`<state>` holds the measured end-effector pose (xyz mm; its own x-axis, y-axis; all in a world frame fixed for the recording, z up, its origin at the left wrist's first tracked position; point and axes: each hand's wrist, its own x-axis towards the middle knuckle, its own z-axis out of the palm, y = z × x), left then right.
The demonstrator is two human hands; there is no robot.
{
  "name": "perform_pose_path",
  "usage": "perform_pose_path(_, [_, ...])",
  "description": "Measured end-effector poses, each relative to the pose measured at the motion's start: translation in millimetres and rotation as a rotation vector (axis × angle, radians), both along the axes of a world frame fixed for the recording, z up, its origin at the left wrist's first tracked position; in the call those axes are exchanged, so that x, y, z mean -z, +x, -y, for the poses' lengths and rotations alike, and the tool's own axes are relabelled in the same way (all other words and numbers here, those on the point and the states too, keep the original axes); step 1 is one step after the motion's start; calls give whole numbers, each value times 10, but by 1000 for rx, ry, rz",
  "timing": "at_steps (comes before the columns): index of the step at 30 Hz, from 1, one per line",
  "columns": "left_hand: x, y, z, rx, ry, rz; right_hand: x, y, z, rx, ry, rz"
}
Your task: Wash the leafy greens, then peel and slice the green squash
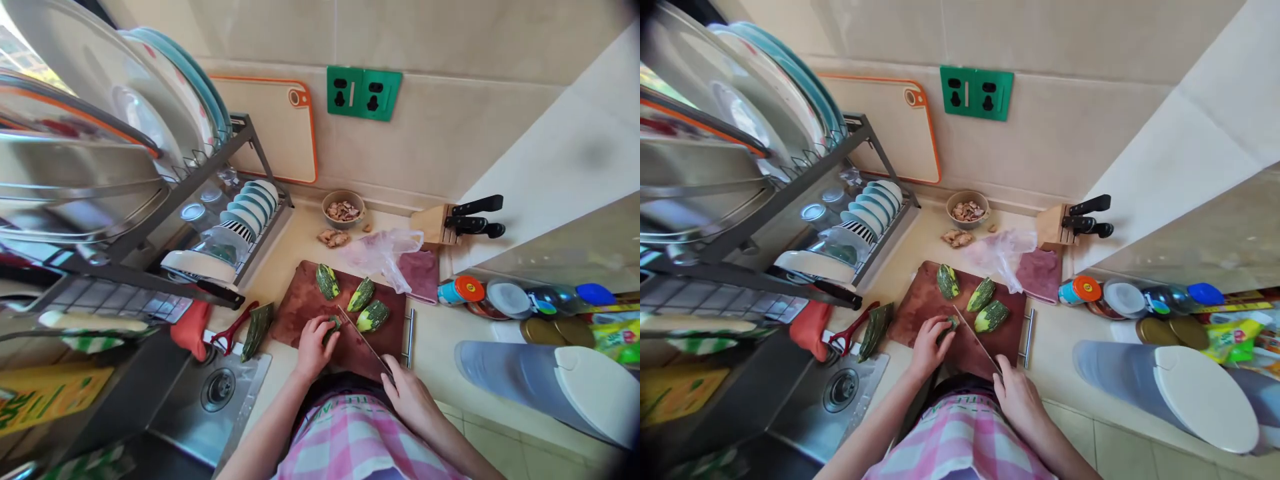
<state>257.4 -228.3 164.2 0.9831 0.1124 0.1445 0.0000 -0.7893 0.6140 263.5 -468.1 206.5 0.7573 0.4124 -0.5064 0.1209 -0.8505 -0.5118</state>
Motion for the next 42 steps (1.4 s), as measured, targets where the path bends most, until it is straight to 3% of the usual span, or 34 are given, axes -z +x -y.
perform_pose_path(6, [11,-38,89,-16,-25,-44,50,-56,-46,26,-50,-57])
perform_pose_path(14, [1,-37,-145,-88,-152,-96,64,25,29,70,23,-68])
perform_pose_path(19, [-39,-20,-143,-46,-79,-94,62,80,53,58,32,-78])
perform_pose_path(23, [-85,59,-148,-48,14,-73,26,86,156,89,217,-81])
perform_pose_path(27, [-67,124,-197,48,155,-66,-64,41,360,227,399,-129])
perform_pose_path(32, [-129,313,-345,22,344,-38,-130,33,637,522,322,-96])
perform_pose_path(35, [-234,477,-103,88,376,6,-97,71,771,598,278,-67])
perform_pose_path(39, [-225,675,665,362,286,-31,-8,117,887,561,228,-51])
perform_pose_path(42, [-115,731,1032,337,292,-55,45,139,939,478,185,-34])
